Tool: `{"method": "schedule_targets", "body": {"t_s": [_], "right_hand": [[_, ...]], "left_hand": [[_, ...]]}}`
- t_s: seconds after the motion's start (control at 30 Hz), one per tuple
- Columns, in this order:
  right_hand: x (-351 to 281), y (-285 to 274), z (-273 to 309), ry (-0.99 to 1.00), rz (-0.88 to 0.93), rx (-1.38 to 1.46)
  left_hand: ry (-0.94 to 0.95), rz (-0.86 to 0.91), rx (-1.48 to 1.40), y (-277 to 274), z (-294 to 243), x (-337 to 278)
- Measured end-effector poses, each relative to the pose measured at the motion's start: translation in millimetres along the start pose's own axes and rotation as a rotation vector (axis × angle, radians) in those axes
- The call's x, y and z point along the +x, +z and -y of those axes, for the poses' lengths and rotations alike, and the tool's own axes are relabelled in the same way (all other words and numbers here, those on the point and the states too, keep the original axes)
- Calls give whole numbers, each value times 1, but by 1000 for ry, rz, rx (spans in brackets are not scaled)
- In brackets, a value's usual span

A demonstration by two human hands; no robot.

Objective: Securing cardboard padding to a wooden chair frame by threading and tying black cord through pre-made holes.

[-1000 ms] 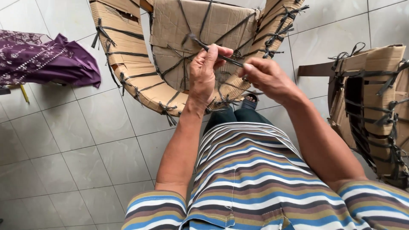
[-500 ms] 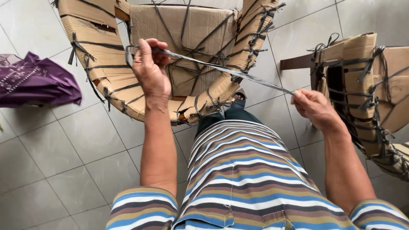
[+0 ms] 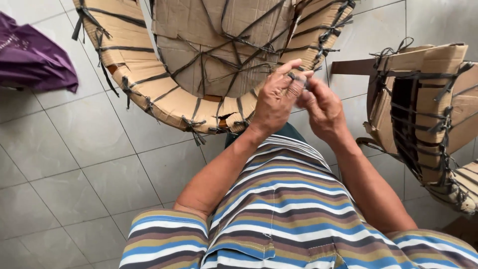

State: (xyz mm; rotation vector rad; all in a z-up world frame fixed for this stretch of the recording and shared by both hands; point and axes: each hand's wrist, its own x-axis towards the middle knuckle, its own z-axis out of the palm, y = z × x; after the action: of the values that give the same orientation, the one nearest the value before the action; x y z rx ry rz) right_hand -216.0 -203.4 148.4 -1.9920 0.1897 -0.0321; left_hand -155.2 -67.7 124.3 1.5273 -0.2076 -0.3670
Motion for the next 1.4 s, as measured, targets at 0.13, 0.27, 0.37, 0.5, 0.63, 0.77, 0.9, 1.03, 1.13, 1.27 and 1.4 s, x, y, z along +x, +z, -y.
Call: {"method": "schedule_targets", "body": {"t_s": [0.13,0.27,0.37,0.5,0.63,0.77,0.9,1.03,1.13,1.27,1.4], "right_hand": [[-27,-9,-48,152,-11,100],[-63,-39,-99,399,-86,140],[-89,-53,-144,586,-225,118],[-114,-47,-192,845,-440,171],[-110,-14,-252,965,-451,104],[-101,42,-352,1015,-325,-31],[-108,61,-382,1028,-184,-90],[-94,86,-389,1075,-70,-32],[-89,102,-382,1111,19,9],[-77,110,-363,1143,123,52],[-61,104,-319,1164,210,99]], "left_hand": [[-257,-96,-182,-36,11,13],[-371,-229,-177,-77,54,27],[-471,-210,-112,-104,116,39],[-621,-18,109,-98,185,42],[-684,203,351,-85,265,46],[-779,339,462,-73,355,47],[-863,355,404,-73,411,45],[-926,348,420,-61,387,60],[-1020,386,433,-47,368,65],[-1011,65,174,-30,381,66],[-894,-146,113,-33,350,88]]}}
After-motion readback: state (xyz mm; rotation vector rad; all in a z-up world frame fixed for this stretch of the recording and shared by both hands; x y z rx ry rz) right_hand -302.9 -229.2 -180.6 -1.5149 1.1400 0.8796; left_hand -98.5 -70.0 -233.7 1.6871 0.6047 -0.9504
